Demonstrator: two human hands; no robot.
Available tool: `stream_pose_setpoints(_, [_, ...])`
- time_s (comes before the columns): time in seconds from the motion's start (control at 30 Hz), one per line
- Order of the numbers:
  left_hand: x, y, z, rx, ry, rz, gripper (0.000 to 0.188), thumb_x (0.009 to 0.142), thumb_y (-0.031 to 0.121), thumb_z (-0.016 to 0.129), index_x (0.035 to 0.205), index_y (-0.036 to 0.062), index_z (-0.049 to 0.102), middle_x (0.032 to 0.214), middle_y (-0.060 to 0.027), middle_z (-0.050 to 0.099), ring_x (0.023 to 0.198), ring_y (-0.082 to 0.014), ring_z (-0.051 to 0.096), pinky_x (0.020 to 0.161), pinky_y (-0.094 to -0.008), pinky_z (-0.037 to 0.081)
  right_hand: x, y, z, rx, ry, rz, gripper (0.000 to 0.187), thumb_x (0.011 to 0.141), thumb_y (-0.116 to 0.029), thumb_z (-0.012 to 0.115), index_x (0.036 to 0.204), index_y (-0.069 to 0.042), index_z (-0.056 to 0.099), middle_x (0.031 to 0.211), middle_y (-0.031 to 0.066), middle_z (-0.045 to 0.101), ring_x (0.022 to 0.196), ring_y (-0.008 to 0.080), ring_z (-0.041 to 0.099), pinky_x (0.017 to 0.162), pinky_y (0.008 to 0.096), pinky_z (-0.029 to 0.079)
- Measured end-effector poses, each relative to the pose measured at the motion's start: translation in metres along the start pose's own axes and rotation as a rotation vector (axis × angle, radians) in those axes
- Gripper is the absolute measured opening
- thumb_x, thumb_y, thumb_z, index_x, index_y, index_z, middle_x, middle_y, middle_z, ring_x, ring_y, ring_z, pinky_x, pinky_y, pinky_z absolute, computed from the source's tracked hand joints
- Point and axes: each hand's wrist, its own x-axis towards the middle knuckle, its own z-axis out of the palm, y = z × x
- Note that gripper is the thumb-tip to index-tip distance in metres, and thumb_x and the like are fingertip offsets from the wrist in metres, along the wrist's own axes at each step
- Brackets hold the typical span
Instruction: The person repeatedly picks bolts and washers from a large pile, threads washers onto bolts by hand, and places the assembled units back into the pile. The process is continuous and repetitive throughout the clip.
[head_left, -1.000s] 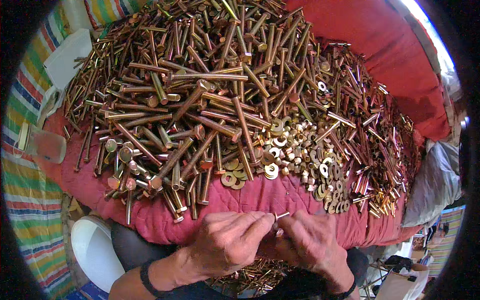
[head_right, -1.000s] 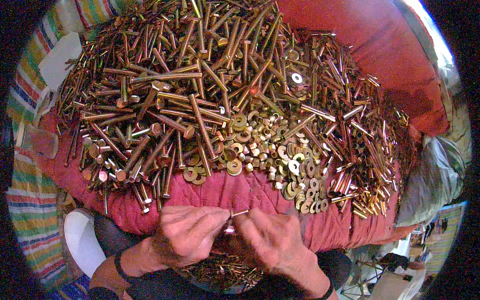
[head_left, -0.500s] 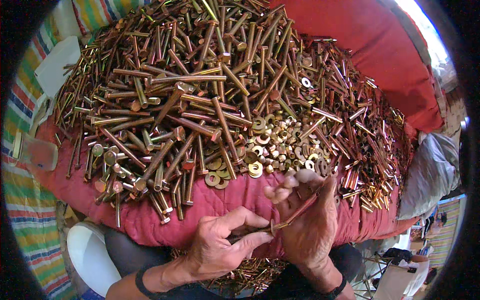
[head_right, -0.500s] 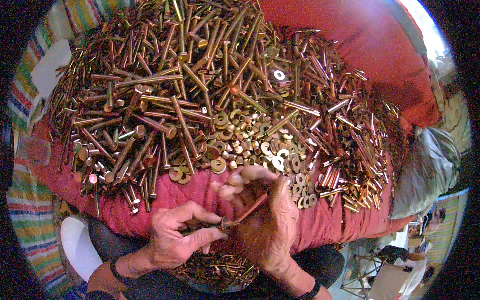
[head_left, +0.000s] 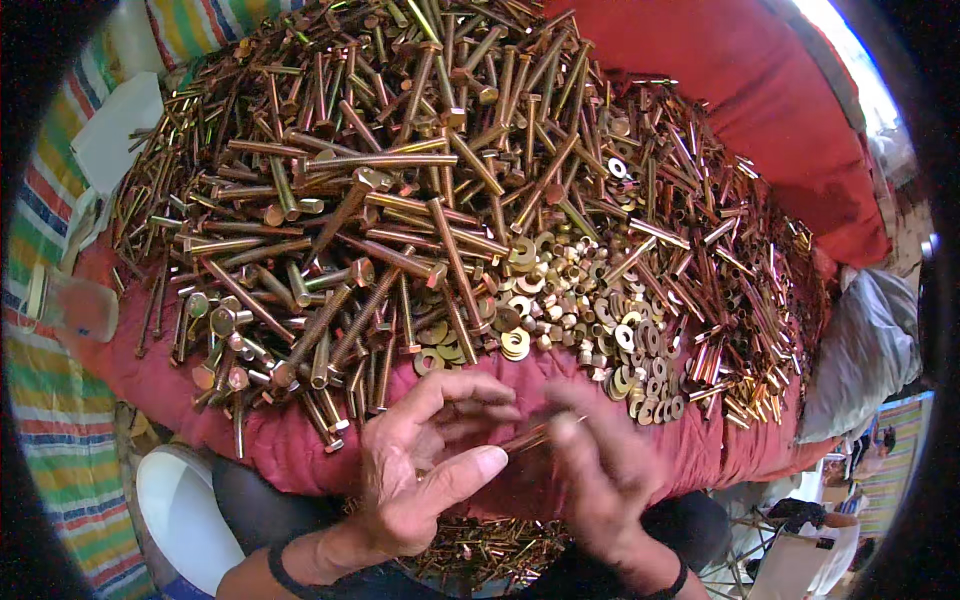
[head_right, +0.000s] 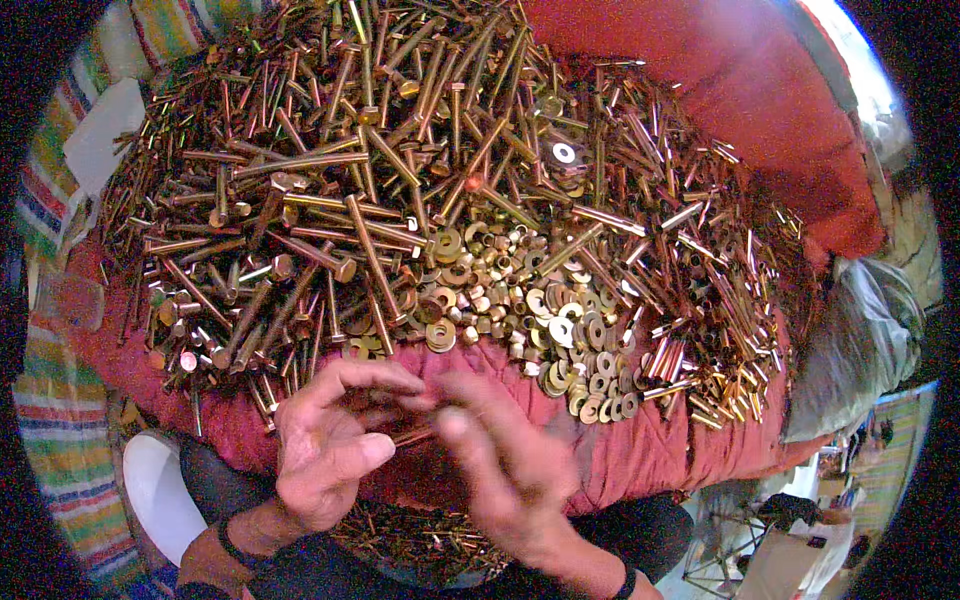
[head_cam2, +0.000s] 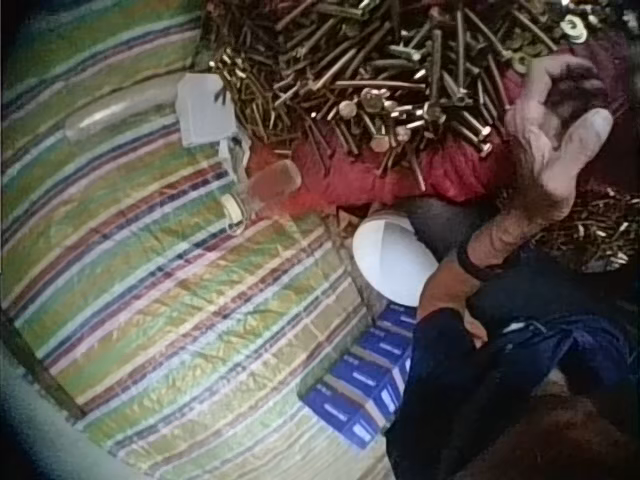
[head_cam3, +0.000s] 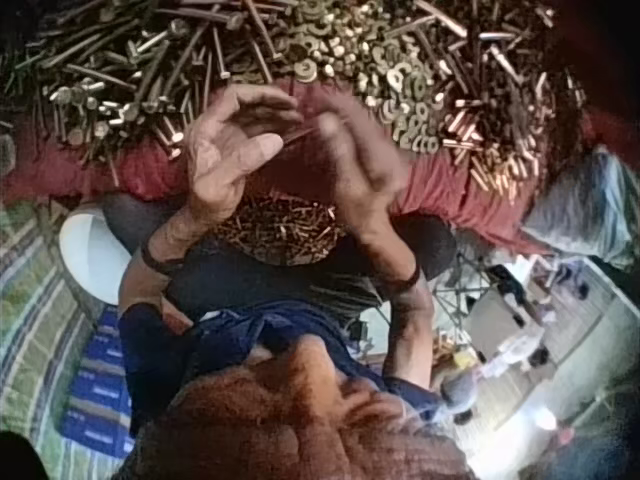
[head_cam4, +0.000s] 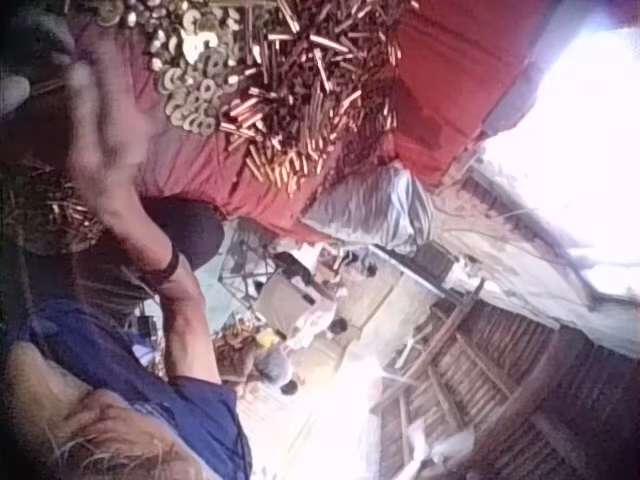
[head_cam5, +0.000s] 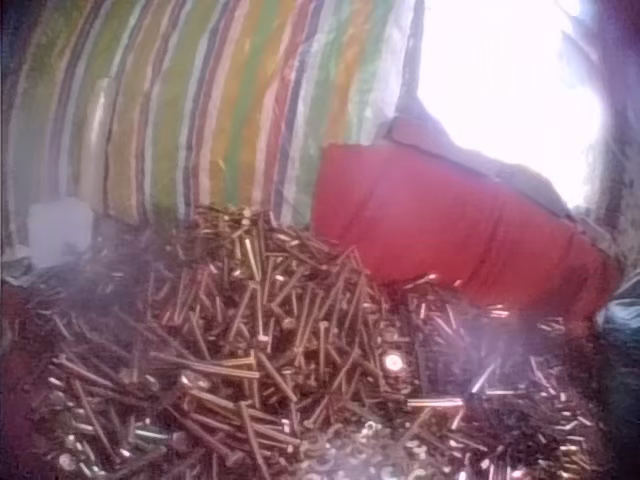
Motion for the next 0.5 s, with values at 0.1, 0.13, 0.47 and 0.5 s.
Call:
stream_pose_setpoints(0.1, [-0.004,-0.001,-0.002,-0.024,0.027,-0.05,0.049,0.096,0.004,0.07,0.141,-0.0093,0.054,0.119,-0.0173,0.069,0.11,-0.021,0.07,0.101,-0.0333,0.054,-0.007,-0.001,0.01,0.085,-0.099,-0.05,0.043,0.102,-0.002,0.066,0.142,0.011,0.058,0.108,0.0185,0.077,0.094,0.0259,0.078,0.086,0.0319,0.06])
stream_pose_setpoints(0.13, [-0.005,0.0,-0.004,0.069,-0.016,-0.07,0.05,0.096,0.005,0.07,0.141,-0.0104,0.054,0.117,-0.0174,0.071,0.106,-0.0212,0.072,0.098,-0.0327,0.056,-0.008,0.0,0.01,0.091,-0.118,-0.064,0.043,0.102,-0.002,0.066,0.142,0.011,0.059,0.108,0.0185,0.078,0.095,0.0266,0.078,0.086,0.0325,0.06])
stream_pose_setpoints(0.47, [0.007,-0.002,-0.007,0.59,-0.206,0.02,0.033,0.102,0.012,0.072,0.132,0.0007,0.066,0.094,-0.0108,0.079,0.081,-0.0118,0.075,0.07,-0.0279,0.058,0.019,0.021,-0.043,-0.443,0.01,-0.009,0.025,0.092,-0.019,0.081,0.102,0.003,0.076,0.087,0.0134,0.074,0.073,0.0228,0.073,0.068,0.0339,0.056])
stream_pose_setpoints(0.5, [0.008,-0.006,-0.005,0.45,-0.164,-0.025,0.025,0.104,0.012,0.07,0.125,-0.0005,0.065,0.094,-0.0112,0.079,0.088,-0.0123,0.076,0.072,-0.029,0.059,0.02,0.026,-0.043,-0.511,0.024,-0.026,0.026,0.091,-0.02,0.082,0.102,0.002,0.075,0.086,0.013,0.073,0.071,0.0242,0.072,0.066,0.0345,0.056])
